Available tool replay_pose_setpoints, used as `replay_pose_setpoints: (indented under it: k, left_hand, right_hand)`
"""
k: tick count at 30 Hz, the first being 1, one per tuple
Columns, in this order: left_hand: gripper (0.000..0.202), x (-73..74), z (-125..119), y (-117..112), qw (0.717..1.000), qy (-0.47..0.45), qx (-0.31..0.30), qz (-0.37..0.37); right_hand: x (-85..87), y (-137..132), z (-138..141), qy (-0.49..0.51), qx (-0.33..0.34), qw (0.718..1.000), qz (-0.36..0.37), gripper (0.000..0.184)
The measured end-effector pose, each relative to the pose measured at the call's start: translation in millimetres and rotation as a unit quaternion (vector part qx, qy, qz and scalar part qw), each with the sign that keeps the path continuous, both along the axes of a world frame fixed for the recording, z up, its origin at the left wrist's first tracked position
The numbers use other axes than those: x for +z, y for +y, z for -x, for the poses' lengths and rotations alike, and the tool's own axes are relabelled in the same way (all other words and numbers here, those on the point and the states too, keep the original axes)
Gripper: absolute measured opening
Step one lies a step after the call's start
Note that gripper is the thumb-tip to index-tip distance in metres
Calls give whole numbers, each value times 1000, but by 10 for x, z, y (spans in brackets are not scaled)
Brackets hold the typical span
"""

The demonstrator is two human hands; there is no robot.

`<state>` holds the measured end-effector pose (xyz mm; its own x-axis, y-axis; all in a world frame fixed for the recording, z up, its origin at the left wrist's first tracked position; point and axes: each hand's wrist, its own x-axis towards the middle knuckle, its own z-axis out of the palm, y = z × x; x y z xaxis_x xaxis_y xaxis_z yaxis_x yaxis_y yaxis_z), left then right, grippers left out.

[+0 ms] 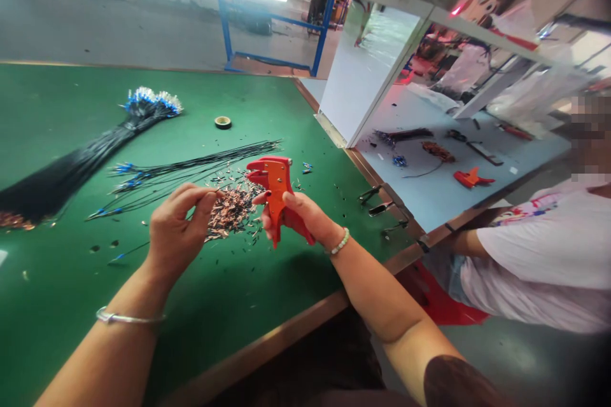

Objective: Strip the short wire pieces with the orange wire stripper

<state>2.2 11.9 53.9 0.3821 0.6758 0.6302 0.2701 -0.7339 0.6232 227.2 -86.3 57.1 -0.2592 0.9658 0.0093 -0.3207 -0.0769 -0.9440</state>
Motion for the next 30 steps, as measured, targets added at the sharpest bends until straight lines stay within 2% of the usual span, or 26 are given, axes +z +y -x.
replay_pose_setpoints:
  k: [2, 4, 6, 8, 11, 12, 13, 14, 16, 18, 20, 21, 25, 30]
  left_hand:
    - [15, -11, 22, 33, 1000, -1, 6, -13]
    - [15, -34, 30, 62, 1000, 1, 7, -21]
    - [16, -61, 26, 82, 1000, 3, 9, -28]
    - [18, -79, 17, 88, 999, 7, 11, -30]
    - [20, -83, 9, 76, 999, 22, 18, -27]
    - [20, -81, 8, 70, 999, 27, 20, -28]
    - [19, -80, 6, 63, 999, 31, 20, -30]
    - [18, -81, 2, 56, 999, 34, 19, -34]
    - [16, -91, -11, 37, 998, 38, 11, -43]
    - [14, -109, -37, 4, 998, 40, -2, -52]
    - [11, -131, -72, -43, 997, 46, -29, -59]
    - [10, -142, -91, -70, 996, 49, -47, -62]
    - [10, -182, -158, -159, 989, 65, -109, -73]
    - [16, -252, -182, -180, 983, 97, -108, -109]
  right_hand:
    - [98, -36, -70, -86, -1, 995, -42, 61]
    - [161, -80, -87, -227, 29, 968, -101, 50]
    - [160, -124, -31, -371, 75, 909, -177, 42]
    - [105, -163, 87, -491, 111, 829, -243, 37]
    - [4, -209, 282, -619, 132, 716, -294, 29]
    - [-15, -218, 327, -635, 135, 696, -308, 30]
    - [-25, -223, 355, -634, 136, 690, -323, 33]
    - [-25, -223, 366, -617, 130, 700, -335, 37]
    - [-5, -206, 343, -557, 69, 761, -327, 42]
    - [22, -169, 282, -484, -48, 836, -256, 42]
    - [32, -118, 217, -403, -154, 888, -161, 43]
    - [27, -92, 193, -361, -177, 907, -124, 45]
    - [-55, -22, 185, -199, -136, 968, -65, 49]
    - [-147, -4, 264, -132, -116, 983, -58, 47]
